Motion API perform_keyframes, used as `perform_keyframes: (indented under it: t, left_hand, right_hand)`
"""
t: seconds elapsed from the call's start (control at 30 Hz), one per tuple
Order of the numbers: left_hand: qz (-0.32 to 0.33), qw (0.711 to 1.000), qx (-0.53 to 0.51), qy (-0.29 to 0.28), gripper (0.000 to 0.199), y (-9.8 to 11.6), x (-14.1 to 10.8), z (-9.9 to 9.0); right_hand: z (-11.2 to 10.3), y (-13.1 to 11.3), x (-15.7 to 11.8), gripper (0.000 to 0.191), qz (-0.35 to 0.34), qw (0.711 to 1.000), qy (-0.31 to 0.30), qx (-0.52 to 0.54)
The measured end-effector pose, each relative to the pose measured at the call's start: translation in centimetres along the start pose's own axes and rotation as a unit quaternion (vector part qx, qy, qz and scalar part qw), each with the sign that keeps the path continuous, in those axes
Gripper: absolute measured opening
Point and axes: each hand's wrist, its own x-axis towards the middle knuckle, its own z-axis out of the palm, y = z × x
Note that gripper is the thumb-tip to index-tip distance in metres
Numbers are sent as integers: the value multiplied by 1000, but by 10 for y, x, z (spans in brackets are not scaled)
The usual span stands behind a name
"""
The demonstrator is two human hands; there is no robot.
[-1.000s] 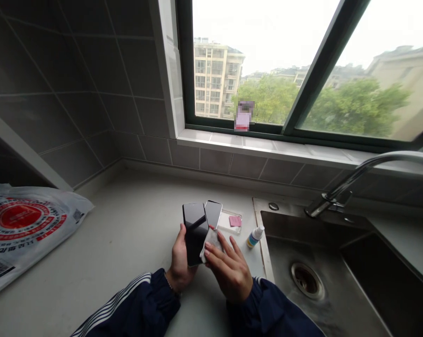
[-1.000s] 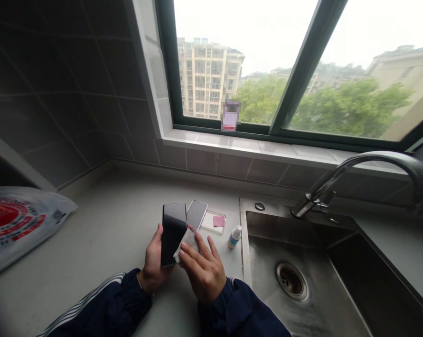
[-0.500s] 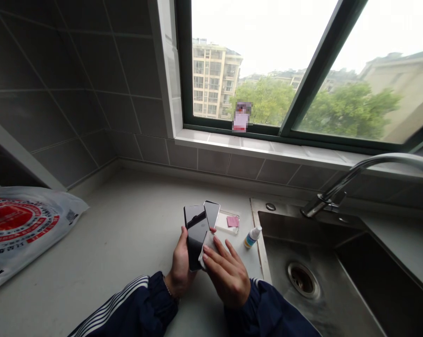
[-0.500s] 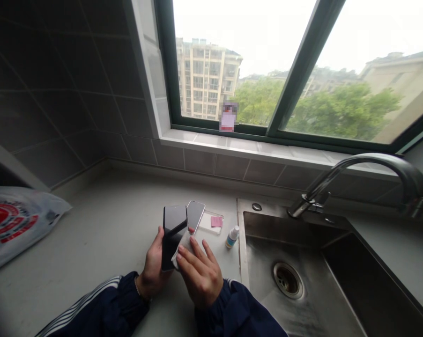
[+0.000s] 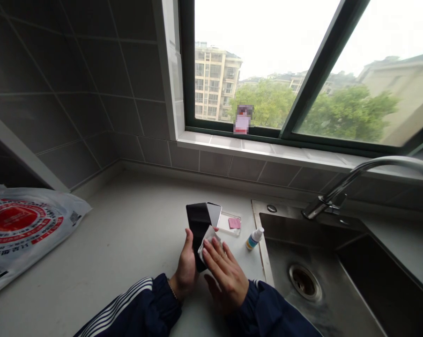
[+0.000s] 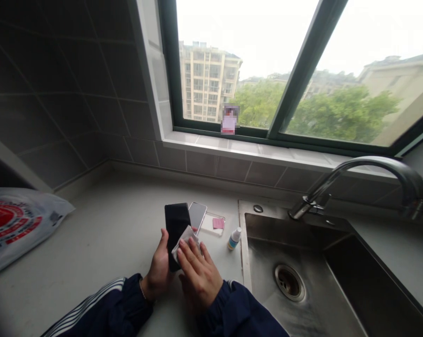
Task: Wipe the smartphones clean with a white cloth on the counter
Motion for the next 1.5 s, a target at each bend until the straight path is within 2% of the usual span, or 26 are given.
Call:
perform_keyframes:
  t: [0.1, 0.33, 0.63, 0.77, 0.87, 0.93, 1.0, 1.1, 1.17, 1.23, 1.3, 1.37, 1.43, 1.5]
  left_hand:
    - [5, 1000, 15, 7, 70, -2, 1, -2]
    - [-59, 997, -45, 8, 67, -8, -1, -3]
    - [25, 999, -34, -25, 53, -9, 0, 0]
    - [82, 996, 19, -41, 55, -3, -2, 1]
    - [90, 992, 76, -37, 57, 5, -3, 1]
    - [104, 989, 102, -24, 58, 10, -2, 2]
    - [119, 986, 115, -13, 57, 14, 0, 3]
    - [124, 985, 114, -26, 55, 17, 2, 3]
    - [114, 987, 100, -50, 58, 17, 3, 3]
    - [99, 990, 77, -66, 62, 17, 3, 1]
    - [81, 992, 60, -75, 67, 16, 4, -1]
    - [59, 993, 67, -78, 69, 15, 4, -4]
    - [54, 992, 90, -69, 66, 13, 4, -6]
    - [63, 991, 103, -51, 61, 11, 4, -7]
  right_hand:
    - [-1, -4, 0, 64, 6, 999, -42, 14]
    - [-1, -7, 3, 70, 13, 999, -48, -9]
    - [3, -7, 4, 62, 47, 996, 76, -6]
    - [0, -7, 3, 62, 79, 988, 117, 69]
    - [1, -4, -1, 56, 140, 963, 157, 169]
    - [3, -3, -4, 48, 211, 927, 169, 258]
    - [5, -2, -5, 39, 299, 866, 170, 363]
    - [9, -2, -3, 40, 411, 737, 178, 506]
    - [11, -3, 0, 47, 455, 654, 192, 573]
    - [12, -3, 2, 54, 482, 589, 205, 615]
    - [14, -3, 4, 59, 502, 544, 195, 643]
    - [16, -2, 3, 60, 520, 512, 162, 664]
    - [18, -1, 1, 59, 531, 496, 127, 675]
    - [22, -1, -1, 57, 532, 495, 100, 680]
